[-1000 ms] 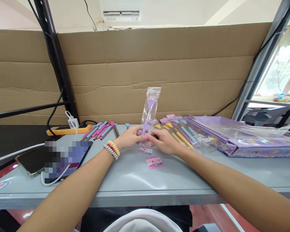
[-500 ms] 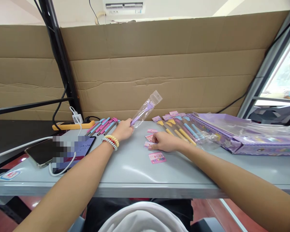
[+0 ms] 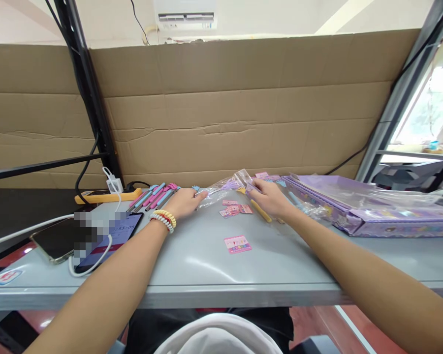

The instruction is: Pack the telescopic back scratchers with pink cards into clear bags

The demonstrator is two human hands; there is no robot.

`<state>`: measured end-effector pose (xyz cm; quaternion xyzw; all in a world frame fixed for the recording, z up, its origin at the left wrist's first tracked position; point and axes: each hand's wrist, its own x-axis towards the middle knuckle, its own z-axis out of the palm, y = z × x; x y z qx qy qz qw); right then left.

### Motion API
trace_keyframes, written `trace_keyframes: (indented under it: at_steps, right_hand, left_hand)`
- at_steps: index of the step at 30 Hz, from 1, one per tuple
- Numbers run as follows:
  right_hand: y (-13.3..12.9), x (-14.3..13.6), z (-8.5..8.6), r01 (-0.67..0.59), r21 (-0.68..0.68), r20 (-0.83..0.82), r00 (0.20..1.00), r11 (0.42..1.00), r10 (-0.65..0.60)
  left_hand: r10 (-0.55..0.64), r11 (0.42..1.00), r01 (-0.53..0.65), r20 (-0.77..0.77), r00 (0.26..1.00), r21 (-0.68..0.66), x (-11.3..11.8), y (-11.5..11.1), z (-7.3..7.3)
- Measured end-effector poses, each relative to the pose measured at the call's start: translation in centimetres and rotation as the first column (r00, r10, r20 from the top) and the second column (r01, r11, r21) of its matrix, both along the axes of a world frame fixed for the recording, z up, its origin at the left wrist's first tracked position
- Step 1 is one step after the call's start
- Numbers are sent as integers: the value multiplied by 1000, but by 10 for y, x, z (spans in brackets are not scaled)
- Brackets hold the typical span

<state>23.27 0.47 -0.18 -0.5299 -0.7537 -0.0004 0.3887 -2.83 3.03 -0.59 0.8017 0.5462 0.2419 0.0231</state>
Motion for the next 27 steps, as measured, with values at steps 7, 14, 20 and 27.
trace_keyframes:
  at_steps: [7, 14, 20, 27]
  right_hand:
    - [5, 12, 3, 119, 67, -80, 990, 991, -113]
    - [5, 13, 3, 113, 35, -35, 993, 993, -112]
    - [3, 12, 5, 172, -60, -3, 985, 983, -172]
    - [6, 13, 3, 247, -190, 133, 965, 950, -224]
  left_hand:
    - [-15, 1000, 16, -49, 999, 22, 1, 0, -1]
    - [-32, 997, 35, -43, 999, 76, 3, 0, 0]
    - [-2, 996, 4, -29, 1000, 89, 4, -5, 2]
    - [-2, 993, 9, -54, 999, 116, 4, -5, 3]
